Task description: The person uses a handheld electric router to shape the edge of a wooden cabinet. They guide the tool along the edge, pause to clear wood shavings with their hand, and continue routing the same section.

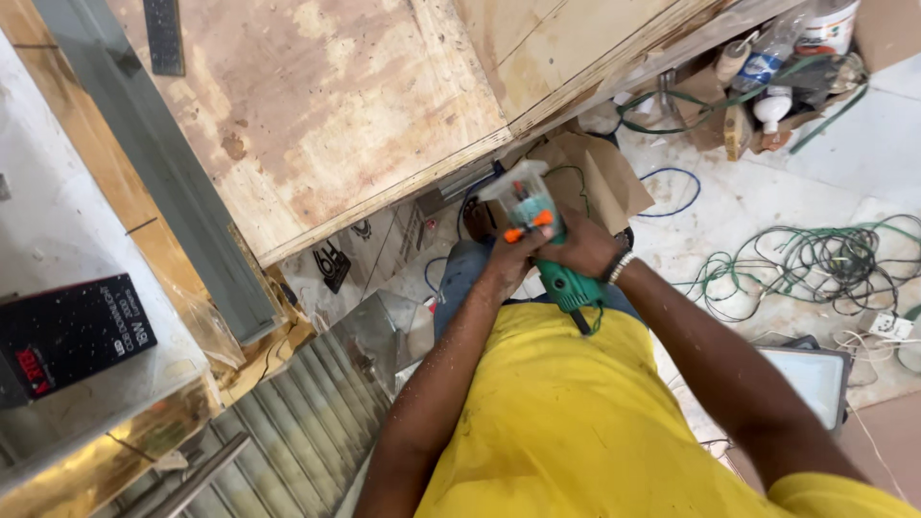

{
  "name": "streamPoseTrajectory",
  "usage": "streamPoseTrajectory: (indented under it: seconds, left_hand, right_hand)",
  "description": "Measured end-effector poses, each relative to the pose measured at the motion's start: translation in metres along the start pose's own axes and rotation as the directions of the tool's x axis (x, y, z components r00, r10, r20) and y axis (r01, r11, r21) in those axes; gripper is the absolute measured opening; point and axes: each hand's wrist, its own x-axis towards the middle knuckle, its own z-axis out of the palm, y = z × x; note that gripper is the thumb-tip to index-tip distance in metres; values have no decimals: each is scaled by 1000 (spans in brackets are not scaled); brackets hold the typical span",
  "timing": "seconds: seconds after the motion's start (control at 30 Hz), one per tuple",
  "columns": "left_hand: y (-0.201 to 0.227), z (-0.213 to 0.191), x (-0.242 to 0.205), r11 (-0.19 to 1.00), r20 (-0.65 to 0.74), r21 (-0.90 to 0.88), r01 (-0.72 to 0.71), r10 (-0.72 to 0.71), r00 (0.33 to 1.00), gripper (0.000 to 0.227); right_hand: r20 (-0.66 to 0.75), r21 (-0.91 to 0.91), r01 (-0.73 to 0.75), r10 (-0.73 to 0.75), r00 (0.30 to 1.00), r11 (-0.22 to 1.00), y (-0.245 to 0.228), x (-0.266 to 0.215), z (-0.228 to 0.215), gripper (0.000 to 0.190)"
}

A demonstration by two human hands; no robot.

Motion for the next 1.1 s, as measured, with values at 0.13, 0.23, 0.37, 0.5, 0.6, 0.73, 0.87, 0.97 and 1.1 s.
streamPoseTrajectory:
  seconds: [0.13, 0.23, 0.37, 0.5, 0.6, 0.73, 0.87, 0.97, 1.1]
  left_hand:
    - [11, -2, 7, 982, -244, 119, -150, 175, 954, 45]
    - [32, 9, 31, 952, -283, -39, -304, 281, 917, 42]
    - [55, 44, 87, 839, -86, -468, -280, 271, 959, 25]
    - [38, 52, 110, 741, -176, -599, -304, 249, 952, 19]
    - [37, 55, 117, 717, -242, -618, -322, 216, 946, 22]
    - [32, 67, 120, 649, -312, -666, -367, 204, 928, 22]
    - [29, 82, 119, 552, -327, -739, -387, 209, 922, 24]
    - [32, 88, 115, 525, -300, -767, -369, 215, 930, 28]
    - [34, 93, 107, 548, -205, -770, -326, 272, 940, 41]
  right_hand:
    - [-8, 275, -165, 174, 985, 947, 56, -34, -4, 62]
    - [-123, 463, -24, 90, 988, 886, 101, -66, -20, 49]
    - [-232, 492, 17, 112, 966, 871, 129, -107, -56, 42]
    - [-286, 454, 6, 139, 948, 891, 131, -139, -90, 41]
    - [-277, 456, 16, 125, 953, 890, 133, -154, -113, 43]
    - [-268, 409, 40, 78, 960, 912, 138, -161, -142, 45]
    - [-249, 350, 26, 66, 966, 937, 140, -164, -165, 47]
    - [-248, 318, 31, 51, 967, 947, 138, -165, -176, 49]
    - [-290, 301, 45, 47, 956, 953, 132, -163, -181, 50]
